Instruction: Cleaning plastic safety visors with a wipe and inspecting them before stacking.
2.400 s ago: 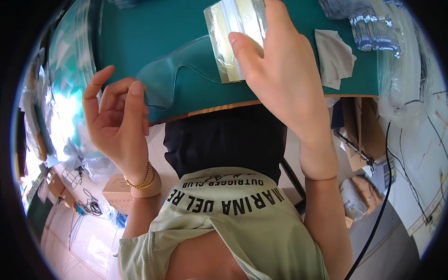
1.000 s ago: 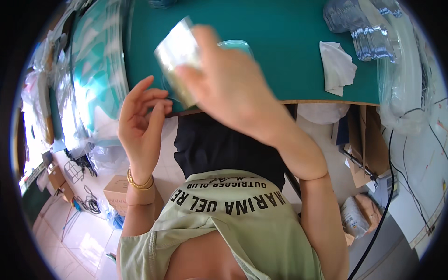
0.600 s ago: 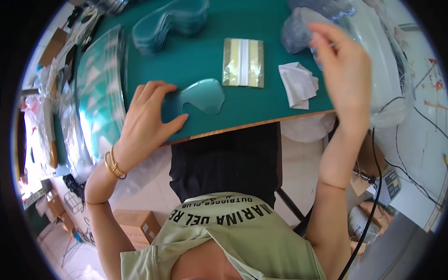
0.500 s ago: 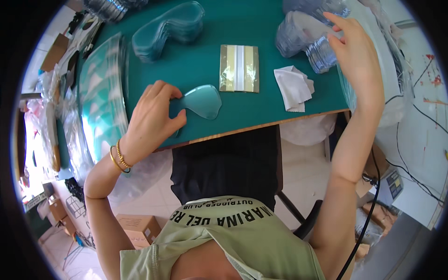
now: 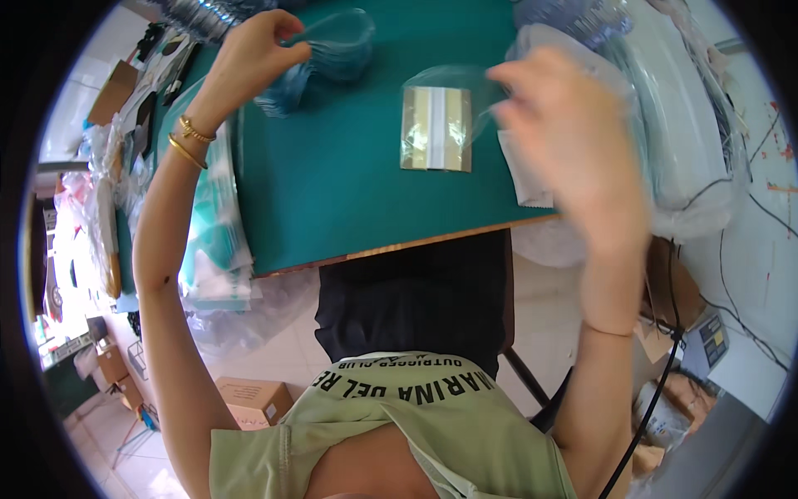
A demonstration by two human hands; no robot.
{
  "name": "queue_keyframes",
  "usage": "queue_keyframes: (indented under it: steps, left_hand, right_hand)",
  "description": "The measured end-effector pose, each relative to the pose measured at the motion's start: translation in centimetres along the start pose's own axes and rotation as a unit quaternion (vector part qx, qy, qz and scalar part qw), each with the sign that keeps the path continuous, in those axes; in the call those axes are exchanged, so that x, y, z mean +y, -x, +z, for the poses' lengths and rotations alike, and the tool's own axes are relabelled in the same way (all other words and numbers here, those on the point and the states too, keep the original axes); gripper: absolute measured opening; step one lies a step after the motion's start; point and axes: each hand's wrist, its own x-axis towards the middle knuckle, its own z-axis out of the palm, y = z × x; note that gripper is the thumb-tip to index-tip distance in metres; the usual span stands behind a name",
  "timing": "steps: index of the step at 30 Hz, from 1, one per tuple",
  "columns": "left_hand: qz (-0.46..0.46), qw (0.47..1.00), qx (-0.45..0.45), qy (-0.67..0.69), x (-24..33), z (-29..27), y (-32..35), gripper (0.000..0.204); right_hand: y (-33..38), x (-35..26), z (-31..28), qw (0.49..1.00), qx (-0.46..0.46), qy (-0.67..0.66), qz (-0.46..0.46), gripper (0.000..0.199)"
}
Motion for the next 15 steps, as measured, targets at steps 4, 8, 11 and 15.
queue_keyframes:
  steps: [4, 8, 11, 15]
  left_hand:
    - [0.18, 0.962, 0.204, -0.022, 0.3, 0.7, 2.9, 0.037]
    - [0.123, 0.977, 0.164, 0.066, 3.3, 0.6, 10.6, 0.035]
    - [0.079, 0.981, 0.102, 0.142, 3.4, 2.1, 15.0, 0.04]
    - [0.009, 0.991, -0.007, 0.136, 4.0, 4.4, 17.7, 0.06]
  right_hand:
    - [1.6, -5.4, 7.0, 0.991, -0.08, -0.075, -0.076, 0.029]
    - [2.6, -5.5, 9.4, 0.977, -0.02, -0.211, 0.02, 0.027]
    - [3.4, -1.8, 9.0, 0.998, 0.052, -0.038, 0.018, 0.025]
    - [2.6, 0.5, 10.5, 0.999, 0.041, 0.015, -0.027, 0.03]
